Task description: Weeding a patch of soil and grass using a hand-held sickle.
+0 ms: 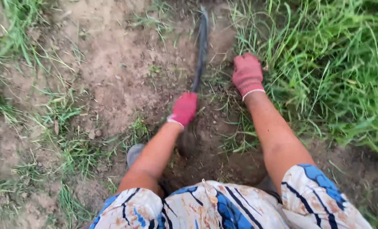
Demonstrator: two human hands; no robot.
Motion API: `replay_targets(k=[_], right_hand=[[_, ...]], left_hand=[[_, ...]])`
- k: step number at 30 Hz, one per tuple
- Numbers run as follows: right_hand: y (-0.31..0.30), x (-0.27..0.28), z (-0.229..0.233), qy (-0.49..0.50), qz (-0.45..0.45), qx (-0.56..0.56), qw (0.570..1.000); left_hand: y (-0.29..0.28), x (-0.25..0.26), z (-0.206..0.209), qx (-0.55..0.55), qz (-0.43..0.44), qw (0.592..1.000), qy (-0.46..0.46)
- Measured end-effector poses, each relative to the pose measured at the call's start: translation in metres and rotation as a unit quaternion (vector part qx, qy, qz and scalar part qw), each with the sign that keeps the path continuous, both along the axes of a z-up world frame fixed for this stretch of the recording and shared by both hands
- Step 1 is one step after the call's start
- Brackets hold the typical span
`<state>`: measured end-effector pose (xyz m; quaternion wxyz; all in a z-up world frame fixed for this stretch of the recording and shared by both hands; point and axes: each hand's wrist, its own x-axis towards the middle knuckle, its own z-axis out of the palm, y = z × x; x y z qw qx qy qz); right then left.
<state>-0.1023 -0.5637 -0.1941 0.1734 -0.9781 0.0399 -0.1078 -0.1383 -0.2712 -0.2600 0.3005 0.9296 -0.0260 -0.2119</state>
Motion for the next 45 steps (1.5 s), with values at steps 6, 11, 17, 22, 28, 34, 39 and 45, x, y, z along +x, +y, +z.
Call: replay_targets(k=[6, 11, 17, 22, 28, 34, 39, 45], right_hand=[[-0.022, -0.023, 0.009, 0.082, -0.057, -0.096, 0.990], [-0.026, -0.027, 0.014, 0.095, -0.080, -0.083, 0.989], [-0.016, -0.016, 0.021, 0.065, -0.100, 0.006, 0.993], [0.047, -0.020, 0.084, -0.087, 0.041, 0.000, 0.995], [0.056, -0.008, 0.024, -0.020, 0.141, 0.032, 0.989], [0.049, 0.004, 0.008, -0.004, 0.075, 0.106, 0.992], [0.049, 0.001, 0.005, 0.017, 0.053, 0.125, 0.991], [0.038, 0.012, 0.008, 0.017, 0.006, 0.157, 0.987]], left_hand=[[-0.018, -0.022, 0.048, -0.114, 0.178, 0.976, 0.056], [-0.010, -0.036, 0.007, -0.027, -0.115, 0.992, -0.053], [-0.020, -0.044, 0.044, 0.011, -0.016, 0.993, 0.115], [-0.012, -0.020, 0.048, -0.051, 0.001, 0.995, 0.090], [-0.015, -0.012, 0.087, -0.089, 0.132, 0.987, -0.025], [-0.030, -0.066, 0.095, -0.012, 0.072, 0.991, 0.111], [-0.022, -0.080, 0.100, -0.038, 0.115, 0.989, 0.081], [-0.026, -0.087, 0.111, -0.022, 0.005, 0.983, 0.183]])
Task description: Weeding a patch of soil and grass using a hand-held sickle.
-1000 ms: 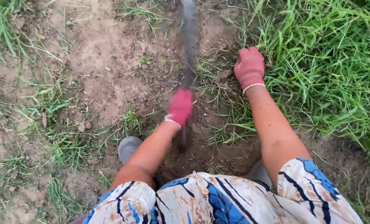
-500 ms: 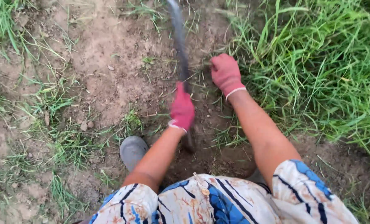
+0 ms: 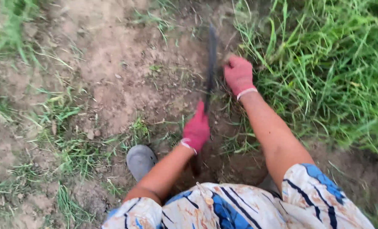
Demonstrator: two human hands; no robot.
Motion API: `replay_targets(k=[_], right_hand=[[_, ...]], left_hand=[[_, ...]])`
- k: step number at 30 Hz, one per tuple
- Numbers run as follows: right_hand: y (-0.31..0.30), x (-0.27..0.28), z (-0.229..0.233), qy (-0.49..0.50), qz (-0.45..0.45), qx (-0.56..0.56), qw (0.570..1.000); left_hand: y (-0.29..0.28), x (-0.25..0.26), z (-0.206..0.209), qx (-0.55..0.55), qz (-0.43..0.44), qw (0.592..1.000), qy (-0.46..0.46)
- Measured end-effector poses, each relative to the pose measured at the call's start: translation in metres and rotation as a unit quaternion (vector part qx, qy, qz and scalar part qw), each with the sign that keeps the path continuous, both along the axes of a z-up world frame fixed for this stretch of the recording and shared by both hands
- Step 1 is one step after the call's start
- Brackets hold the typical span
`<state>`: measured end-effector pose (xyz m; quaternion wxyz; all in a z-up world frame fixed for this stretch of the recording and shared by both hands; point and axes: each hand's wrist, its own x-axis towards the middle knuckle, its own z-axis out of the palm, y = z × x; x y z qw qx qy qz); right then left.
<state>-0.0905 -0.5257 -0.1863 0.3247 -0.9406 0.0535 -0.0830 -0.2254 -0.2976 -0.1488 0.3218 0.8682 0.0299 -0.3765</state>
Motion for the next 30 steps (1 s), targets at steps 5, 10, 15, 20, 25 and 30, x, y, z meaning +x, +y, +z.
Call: replay_targets(k=[5, 10, 15, 20, 25, 30], right_hand=[[-0.050, 0.009, -0.047, 0.010, -0.167, 0.105, 0.980], [-0.084, -0.007, 0.034, -0.007, -0.113, -0.172, 0.978], [-0.117, -0.035, 0.025, -0.022, -0.099, -0.287, 0.952], [-0.125, -0.044, 0.025, 0.062, -0.186, -0.349, 0.917], [-0.159, -0.068, -0.011, 0.126, -0.243, -0.361, 0.892], [-0.158, -0.066, -0.006, 0.129, -0.265, -0.333, 0.896]], left_hand=[[0.007, 0.010, -0.028, -0.032, 0.016, 0.992, -0.118], [0.008, 0.082, -0.012, -0.141, 0.098, 0.977, -0.124], [-0.018, 0.123, -0.032, -0.312, 0.346, 0.885, 0.006], [-0.023, 0.102, -0.034, -0.166, -0.040, 0.983, -0.073], [-0.035, 0.130, -0.032, -0.094, 0.062, 0.985, -0.134], [-0.042, 0.101, -0.050, -0.142, -0.166, 0.971, -0.099]])
